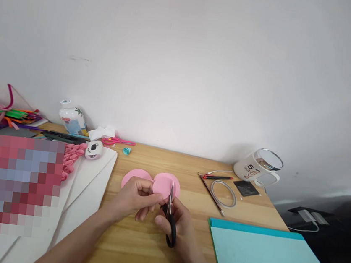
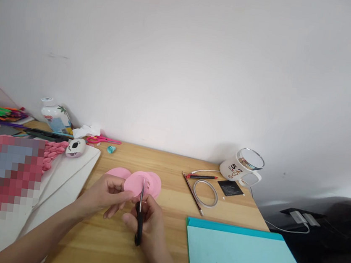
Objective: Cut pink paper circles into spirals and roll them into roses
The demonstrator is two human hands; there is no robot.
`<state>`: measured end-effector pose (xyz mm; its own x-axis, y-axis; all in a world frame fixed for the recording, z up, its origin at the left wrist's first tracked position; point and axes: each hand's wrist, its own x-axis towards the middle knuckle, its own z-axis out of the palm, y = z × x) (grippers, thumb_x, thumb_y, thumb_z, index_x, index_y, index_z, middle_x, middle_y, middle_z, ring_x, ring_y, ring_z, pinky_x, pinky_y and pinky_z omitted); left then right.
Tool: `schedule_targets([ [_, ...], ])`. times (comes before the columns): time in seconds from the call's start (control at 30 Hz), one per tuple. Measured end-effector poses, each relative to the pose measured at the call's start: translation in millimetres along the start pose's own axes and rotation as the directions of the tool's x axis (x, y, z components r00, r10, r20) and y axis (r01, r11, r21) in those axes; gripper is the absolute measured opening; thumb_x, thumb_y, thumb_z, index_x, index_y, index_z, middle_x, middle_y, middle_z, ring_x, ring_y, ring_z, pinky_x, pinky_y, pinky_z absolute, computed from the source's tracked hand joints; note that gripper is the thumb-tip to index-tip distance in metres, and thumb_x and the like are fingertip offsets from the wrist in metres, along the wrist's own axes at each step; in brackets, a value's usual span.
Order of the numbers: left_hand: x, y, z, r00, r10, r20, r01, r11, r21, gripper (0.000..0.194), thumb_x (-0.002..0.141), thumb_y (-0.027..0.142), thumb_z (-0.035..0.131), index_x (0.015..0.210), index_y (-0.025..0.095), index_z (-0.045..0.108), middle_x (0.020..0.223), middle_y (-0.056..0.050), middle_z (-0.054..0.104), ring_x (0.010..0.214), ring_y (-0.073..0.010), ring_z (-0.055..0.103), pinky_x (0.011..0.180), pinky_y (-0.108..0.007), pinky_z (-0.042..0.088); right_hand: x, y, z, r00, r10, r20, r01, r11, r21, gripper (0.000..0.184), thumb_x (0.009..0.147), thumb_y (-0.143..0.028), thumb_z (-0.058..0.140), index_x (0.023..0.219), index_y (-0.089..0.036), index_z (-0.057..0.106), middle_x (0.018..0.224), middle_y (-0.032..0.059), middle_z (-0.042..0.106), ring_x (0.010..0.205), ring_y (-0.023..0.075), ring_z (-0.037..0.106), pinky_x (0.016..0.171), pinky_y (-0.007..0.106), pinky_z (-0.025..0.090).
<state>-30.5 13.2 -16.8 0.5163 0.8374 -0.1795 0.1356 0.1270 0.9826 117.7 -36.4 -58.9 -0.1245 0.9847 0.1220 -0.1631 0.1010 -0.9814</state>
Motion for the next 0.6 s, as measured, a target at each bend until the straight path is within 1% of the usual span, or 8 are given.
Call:
schedule_targets([
  [0.23,0.1,0.5,-1.2,1.000,0.001,-0.013,-0.001,1.000,-0.006,0.029,0.075,0.037,0.062,0.059,0.013,0.058,0.045,0.003,0.054,0.029,-0.0053,0.045,0.029,-0.015,0.029,-0.8,-0.9,0.2,0.999,0.033,-0.013,-0.033,0.999,-0.004,0.036,0.066,-0.047,0.071,0.077,-0.019,0.051,0.056,-0.0070,0.037,0.049,0.0082,0.028,0.043,0.020,0.023],
  [0.4,0.6,0.0,-2.1,1.000,0.008,-0.012,-0.008,1.000,-0.003,0.031,0.075,0.038,0.062,0.058,0.014,0.056,0.044,0.004,0.053,0.029,-0.0051,0.045,0.029,-0.014,0.029,-1.3,-1.0,0.9,0.999,0.034,-0.032,-0.035,0.999,-0.011,0.034,0.065,-0.043,0.071,0.076,-0.019,0.050,0.056,-0.0076,0.035,0.049,0.0080,0.027,0.043,0.020,0.022],
  [0.6,-0.3,-0.8,-3.3,1.000,0.018,-0.016,-0.018,1.000,-0.010,0.033,0.076,0.040,0.062,0.056,0.014,0.054,0.045,0.004,0.054,0.030,-0.0049,0.045,0.031,-0.015,0.031,-1.6,-1.6,0.4,0.997,0.067,-0.028,-0.067,0.998,-0.008,0.032,0.064,-0.040,0.071,0.076,-0.020,0.049,0.055,-0.0083,0.034,0.048,0.0076,0.026,0.042,0.020,0.021],
])
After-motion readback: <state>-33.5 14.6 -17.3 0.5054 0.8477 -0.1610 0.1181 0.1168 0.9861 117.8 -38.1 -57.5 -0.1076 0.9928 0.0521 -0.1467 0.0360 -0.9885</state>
